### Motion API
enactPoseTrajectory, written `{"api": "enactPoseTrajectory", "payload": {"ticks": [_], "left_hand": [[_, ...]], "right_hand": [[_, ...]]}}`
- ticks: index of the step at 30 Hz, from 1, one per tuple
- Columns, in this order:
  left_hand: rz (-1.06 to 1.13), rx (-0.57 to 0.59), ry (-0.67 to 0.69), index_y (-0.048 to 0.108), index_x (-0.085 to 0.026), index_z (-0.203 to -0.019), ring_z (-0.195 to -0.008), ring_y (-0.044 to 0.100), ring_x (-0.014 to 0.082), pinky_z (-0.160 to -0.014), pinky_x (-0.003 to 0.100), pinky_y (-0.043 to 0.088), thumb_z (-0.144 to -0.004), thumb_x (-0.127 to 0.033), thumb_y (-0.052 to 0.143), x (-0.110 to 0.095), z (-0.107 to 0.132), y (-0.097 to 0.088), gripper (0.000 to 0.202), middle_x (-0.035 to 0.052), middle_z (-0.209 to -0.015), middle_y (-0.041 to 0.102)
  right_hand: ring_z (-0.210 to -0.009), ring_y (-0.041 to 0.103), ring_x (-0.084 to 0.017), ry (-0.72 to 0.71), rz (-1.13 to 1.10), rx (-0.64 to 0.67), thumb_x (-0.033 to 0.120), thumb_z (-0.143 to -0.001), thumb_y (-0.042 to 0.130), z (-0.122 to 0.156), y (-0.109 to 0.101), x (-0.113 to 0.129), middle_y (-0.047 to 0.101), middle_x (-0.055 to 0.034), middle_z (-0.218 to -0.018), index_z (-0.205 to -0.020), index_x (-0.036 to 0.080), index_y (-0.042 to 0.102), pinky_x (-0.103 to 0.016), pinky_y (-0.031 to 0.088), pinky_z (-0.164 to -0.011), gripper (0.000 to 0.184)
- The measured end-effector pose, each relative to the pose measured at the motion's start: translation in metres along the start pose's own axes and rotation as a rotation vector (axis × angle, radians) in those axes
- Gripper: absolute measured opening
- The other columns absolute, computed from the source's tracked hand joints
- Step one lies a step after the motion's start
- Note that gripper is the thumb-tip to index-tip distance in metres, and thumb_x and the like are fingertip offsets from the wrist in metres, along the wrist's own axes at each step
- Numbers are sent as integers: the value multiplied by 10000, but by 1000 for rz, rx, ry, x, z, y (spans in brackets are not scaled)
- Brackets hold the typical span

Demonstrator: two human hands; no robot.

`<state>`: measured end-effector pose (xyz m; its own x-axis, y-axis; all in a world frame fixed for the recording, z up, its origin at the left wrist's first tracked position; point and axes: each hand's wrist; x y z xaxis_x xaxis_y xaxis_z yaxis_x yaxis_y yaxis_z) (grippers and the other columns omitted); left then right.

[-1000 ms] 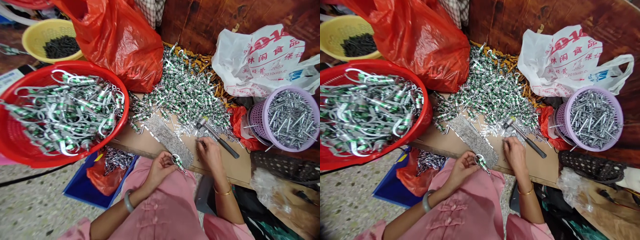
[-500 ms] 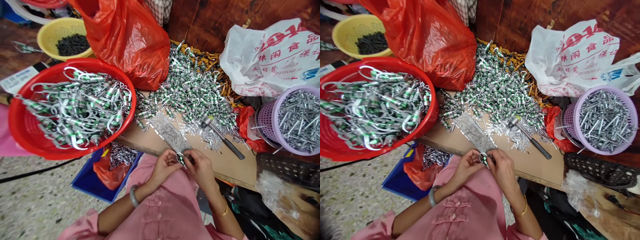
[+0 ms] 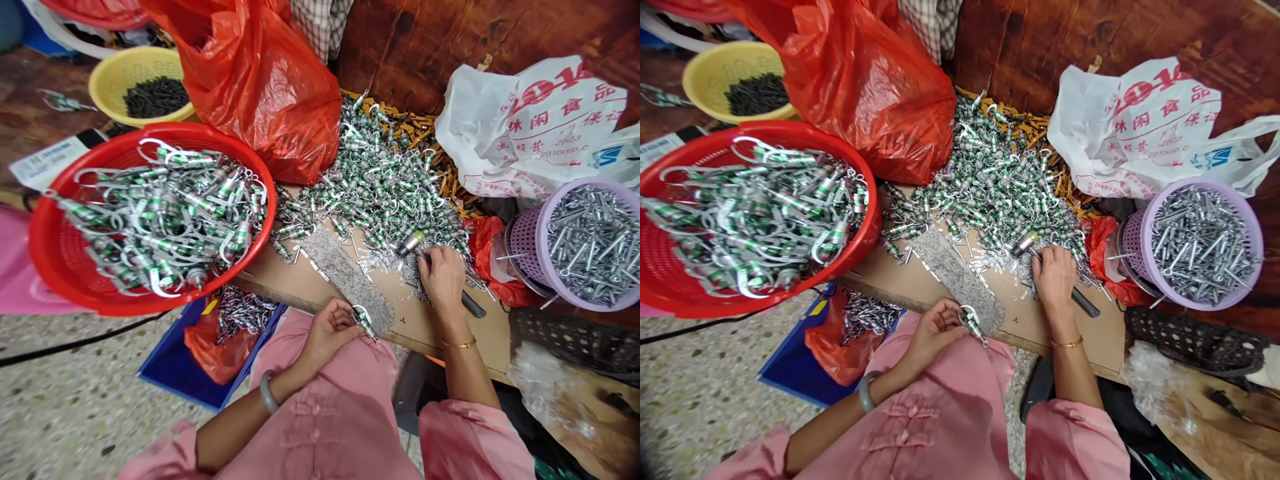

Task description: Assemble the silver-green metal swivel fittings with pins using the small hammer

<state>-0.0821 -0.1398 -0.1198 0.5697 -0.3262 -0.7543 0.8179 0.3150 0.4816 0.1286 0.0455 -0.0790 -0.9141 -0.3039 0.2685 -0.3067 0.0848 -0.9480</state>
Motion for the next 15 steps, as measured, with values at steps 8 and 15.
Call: {"api": "enactPoseTrajectory", "payload": {"ticks": [8,15], "left_hand": [[-6,-4,-16,619,-169,-856,-695,660,111,-668,209,533,-602,-301,948,-5,2,0,436,1,-778,732],[7,-24,-31,620,-170,-840,-653,653,114,-636,211,522,-564,-317,965,-8,1,5,466,-6,-731,721]], "right_hand": [[-889,662,-203,-204,-389,105,236,-1024,469,103,-41,44,701,-71,-1015,-1249,257,645,-324,528,-763,286],[-853,667,-218,-230,-224,-2,200,-987,490,135,-26,53,732,-79,-990,-1198,299,713,-358,527,-730,322]]}}
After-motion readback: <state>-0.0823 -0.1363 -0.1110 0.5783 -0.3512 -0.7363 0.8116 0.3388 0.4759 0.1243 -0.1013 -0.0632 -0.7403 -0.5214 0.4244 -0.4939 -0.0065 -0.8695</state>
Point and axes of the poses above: each hand's wrist, its own z-axis away from the middle knuckle, its own y-axis out of the palm, x = y × z
